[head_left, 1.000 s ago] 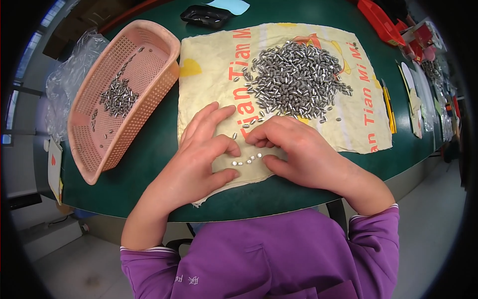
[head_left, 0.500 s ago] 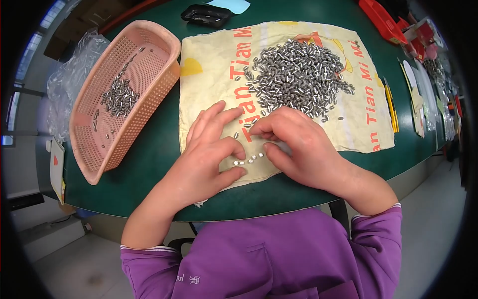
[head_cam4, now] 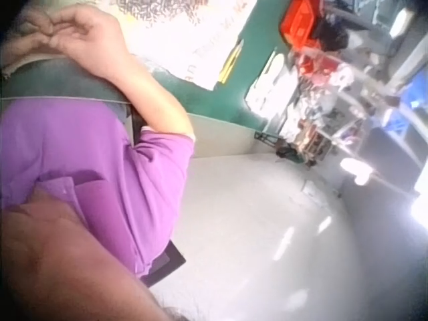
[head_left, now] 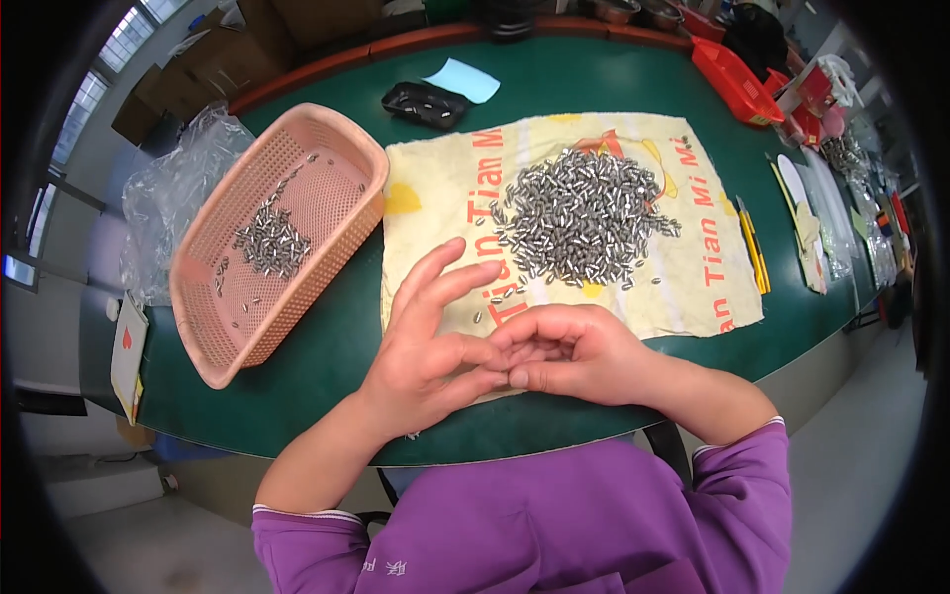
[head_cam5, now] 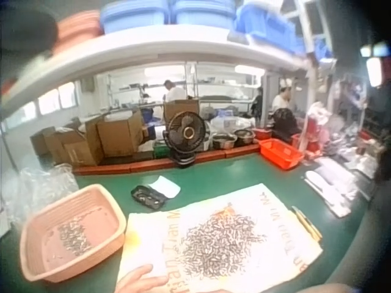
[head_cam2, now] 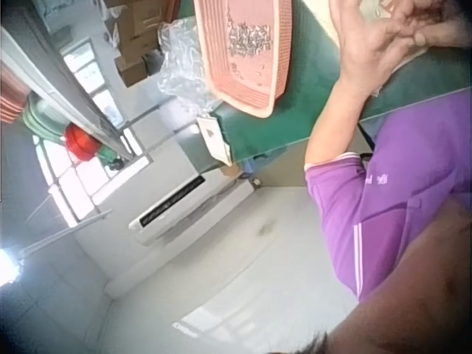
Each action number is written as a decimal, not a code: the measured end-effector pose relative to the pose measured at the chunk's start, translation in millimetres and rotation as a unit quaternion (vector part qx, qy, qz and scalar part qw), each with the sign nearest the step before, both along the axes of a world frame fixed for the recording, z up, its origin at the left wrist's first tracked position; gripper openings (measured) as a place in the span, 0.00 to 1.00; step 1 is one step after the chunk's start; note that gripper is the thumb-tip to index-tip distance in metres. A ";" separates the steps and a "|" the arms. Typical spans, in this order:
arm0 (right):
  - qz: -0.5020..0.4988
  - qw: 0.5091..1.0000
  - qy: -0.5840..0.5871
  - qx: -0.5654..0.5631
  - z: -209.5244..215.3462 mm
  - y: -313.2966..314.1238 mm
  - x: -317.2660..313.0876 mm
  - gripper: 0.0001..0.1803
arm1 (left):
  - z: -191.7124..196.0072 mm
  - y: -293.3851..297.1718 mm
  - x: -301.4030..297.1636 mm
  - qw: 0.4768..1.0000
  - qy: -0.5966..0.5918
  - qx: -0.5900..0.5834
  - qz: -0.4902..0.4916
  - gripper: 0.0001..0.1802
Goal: Sorting and inspecting small metal rivets or pins on a workbench and placing them into a pink basket.
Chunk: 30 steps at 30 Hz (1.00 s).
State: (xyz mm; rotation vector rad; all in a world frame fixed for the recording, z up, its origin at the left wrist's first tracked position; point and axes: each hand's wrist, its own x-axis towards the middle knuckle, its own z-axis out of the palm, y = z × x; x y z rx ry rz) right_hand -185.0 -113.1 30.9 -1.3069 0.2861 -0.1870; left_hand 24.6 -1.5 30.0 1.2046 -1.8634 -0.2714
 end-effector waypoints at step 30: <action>-0.160 0.810 0.131 -0.548 46.3 -114.0 114.1 0.16 | 3.5 3.6 20.6 0.942 0.201 0.265 0.033 0.26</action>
